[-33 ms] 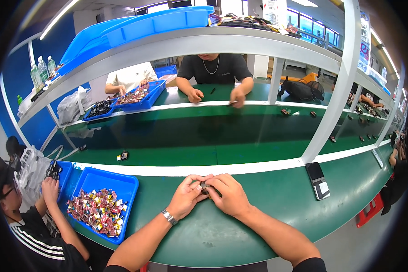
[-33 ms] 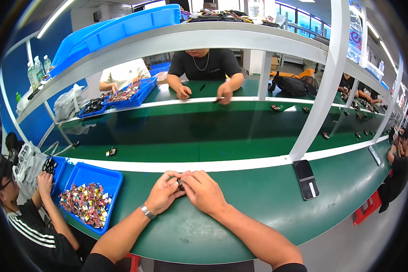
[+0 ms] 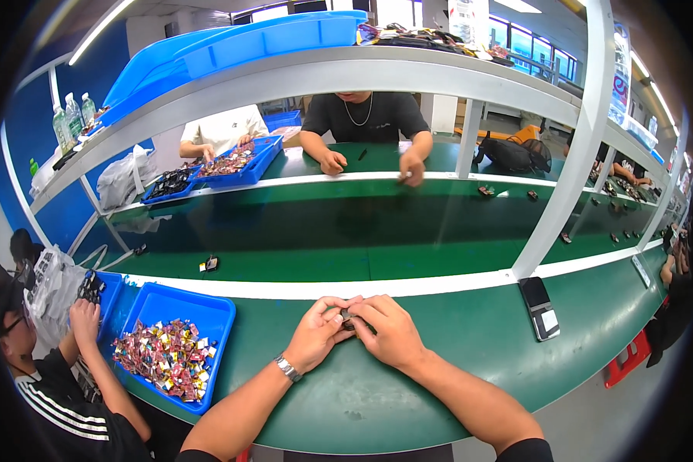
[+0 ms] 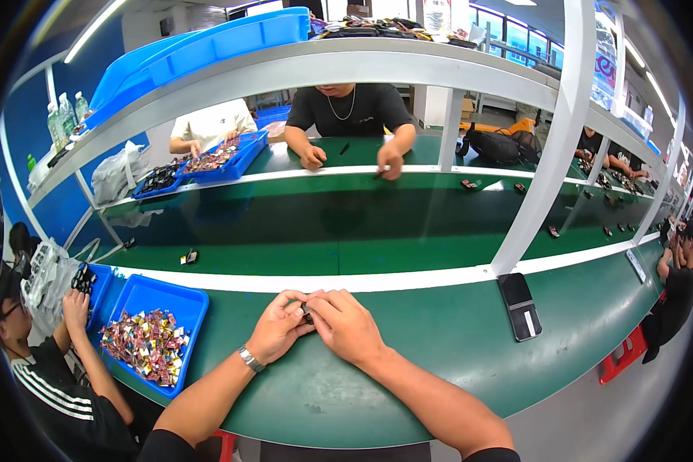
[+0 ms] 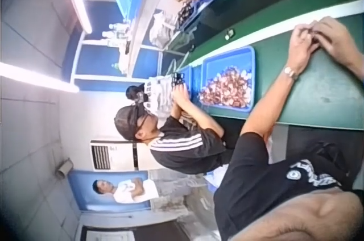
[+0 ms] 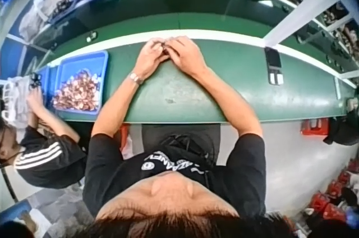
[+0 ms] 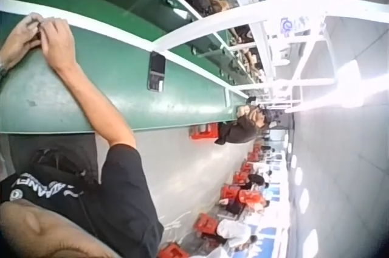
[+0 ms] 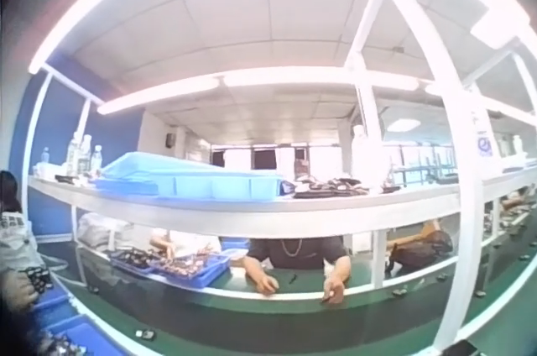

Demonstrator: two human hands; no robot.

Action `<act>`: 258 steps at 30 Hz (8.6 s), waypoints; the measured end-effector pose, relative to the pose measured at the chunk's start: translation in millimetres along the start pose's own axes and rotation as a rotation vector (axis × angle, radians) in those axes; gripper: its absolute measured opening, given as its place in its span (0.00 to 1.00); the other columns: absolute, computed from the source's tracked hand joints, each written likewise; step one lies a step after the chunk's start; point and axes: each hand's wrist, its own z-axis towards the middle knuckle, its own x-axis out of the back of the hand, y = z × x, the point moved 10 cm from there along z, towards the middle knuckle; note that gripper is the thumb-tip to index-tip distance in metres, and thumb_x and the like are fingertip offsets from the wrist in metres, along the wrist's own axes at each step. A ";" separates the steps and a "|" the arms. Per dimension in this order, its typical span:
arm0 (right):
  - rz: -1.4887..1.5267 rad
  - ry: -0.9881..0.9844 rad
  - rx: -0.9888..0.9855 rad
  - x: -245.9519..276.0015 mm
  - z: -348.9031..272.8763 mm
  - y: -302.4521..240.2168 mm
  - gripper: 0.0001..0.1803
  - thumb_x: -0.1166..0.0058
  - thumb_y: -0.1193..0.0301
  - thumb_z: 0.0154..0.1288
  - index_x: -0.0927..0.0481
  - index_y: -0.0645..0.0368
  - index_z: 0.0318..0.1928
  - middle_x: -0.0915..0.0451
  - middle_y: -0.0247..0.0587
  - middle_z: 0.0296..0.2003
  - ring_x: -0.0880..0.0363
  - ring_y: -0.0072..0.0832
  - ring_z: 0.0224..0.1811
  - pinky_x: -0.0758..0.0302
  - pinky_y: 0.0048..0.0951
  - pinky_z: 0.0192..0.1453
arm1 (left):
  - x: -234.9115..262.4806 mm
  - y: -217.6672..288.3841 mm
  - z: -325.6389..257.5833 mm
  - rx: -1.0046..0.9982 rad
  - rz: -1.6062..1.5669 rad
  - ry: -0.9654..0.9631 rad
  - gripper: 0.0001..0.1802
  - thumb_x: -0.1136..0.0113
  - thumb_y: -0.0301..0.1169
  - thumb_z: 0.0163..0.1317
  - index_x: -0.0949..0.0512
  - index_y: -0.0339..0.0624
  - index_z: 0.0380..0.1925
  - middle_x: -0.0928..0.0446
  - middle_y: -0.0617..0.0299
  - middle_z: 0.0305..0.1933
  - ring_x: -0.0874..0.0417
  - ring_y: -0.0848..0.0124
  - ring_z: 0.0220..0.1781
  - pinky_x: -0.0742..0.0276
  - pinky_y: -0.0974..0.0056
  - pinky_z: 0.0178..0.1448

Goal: Manually assemble small electronic components on a factory production line.

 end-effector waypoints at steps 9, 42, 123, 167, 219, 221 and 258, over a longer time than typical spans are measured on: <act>-0.025 -0.023 -0.085 -5.8 -1.7 8.0 0.09 0.36 0.81 0.56 0.17 0.58 0.38 0.21 0.38 0.34 0.20 0.37 0.37 0.21 0.34 0.39 | 2.8 -3.8 -0.4 0.039 -0.040 0.006 0.12 0.55 0.24 0.77 0.34 0.42 0.57 0.36 0.50 0.75 0.26 0.61 0.70 0.25 0.55 0.70; -0.255 -0.062 0.078 -19.9 -2.6 -16.6 0.17 0.29 0.72 0.50 0.17 0.61 0.41 0.21 0.43 0.51 0.18 0.40 0.47 0.19 0.37 0.50 | 17.0 -15.1 7.3 -0.029 -0.135 0.060 0.13 0.50 0.25 0.76 0.32 0.42 0.58 0.24 0.56 0.59 0.21 0.66 0.59 0.22 0.56 0.63; -0.081 -0.312 0.134 -4.7 -6.5 -4.6 0.30 0.37 0.78 0.55 0.22 0.48 0.61 0.27 0.44 0.63 0.25 0.44 0.60 0.25 0.41 0.62 | 13.7 -3.1 0.8 0.219 0.242 0.015 0.22 0.51 0.21 0.73 0.32 0.33 0.67 0.26 0.53 0.61 0.18 0.66 0.57 0.16 0.58 0.63; 0.019 -0.312 -0.043 -13.9 -12.5 12.0 0.09 0.32 0.76 0.55 0.17 0.57 0.37 0.22 0.42 0.56 0.25 0.42 0.60 0.23 0.40 0.60 | -0.3 -17.9 -2.6 0.174 -0.047 -0.110 0.18 0.53 0.17 0.71 0.34 0.43 0.58 0.23 0.57 0.58 0.21 0.68 0.62 0.23 0.58 0.69; 0.224 -0.055 -0.214 -13.8 -22.3 18.8 0.11 0.33 0.77 0.57 0.12 0.57 0.42 0.21 0.38 0.59 0.28 0.40 0.64 0.25 0.38 0.63 | 0.6 -7.8 -2.6 0.011 -0.098 -0.077 0.13 0.45 0.25 0.73 0.32 0.43 0.55 0.26 0.51 0.65 0.23 0.61 0.65 0.25 0.51 0.70; 0.219 -0.038 -0.227 -11.5 -23.2 21.6 0.11 0.33 0.77 0.57 0.12 0.57 0.42 0.21 0.38 0.59 0.28 0.40 0.64 0.25 0.39 0.63 | 4.1 -9.2 -2.4 0.013 -0.090 -0.073 0.13 0.45 0.24 0.73 0.31 0.44 0.54 0.27 0.51 0.66 0.23 0.61 0.65 0.25 0.49 0.69; -0.158 0.037 0.046 -3.1 -11.5 -8.0 0.12 0.33 0.80 0.53 0.15 0.59 0.40 0.20 0.37 0.39 0.18 0.35 0.41 0.18 0.32 0.40 | 2.8 -11.1 -2.1 0.062 -0.105 0.014 0.13 0.50 0.23 0.75 0.34 0.40 0.56 0.32 0.48 0.72 0.25 0.61 0.68 0.27 0.51 0.73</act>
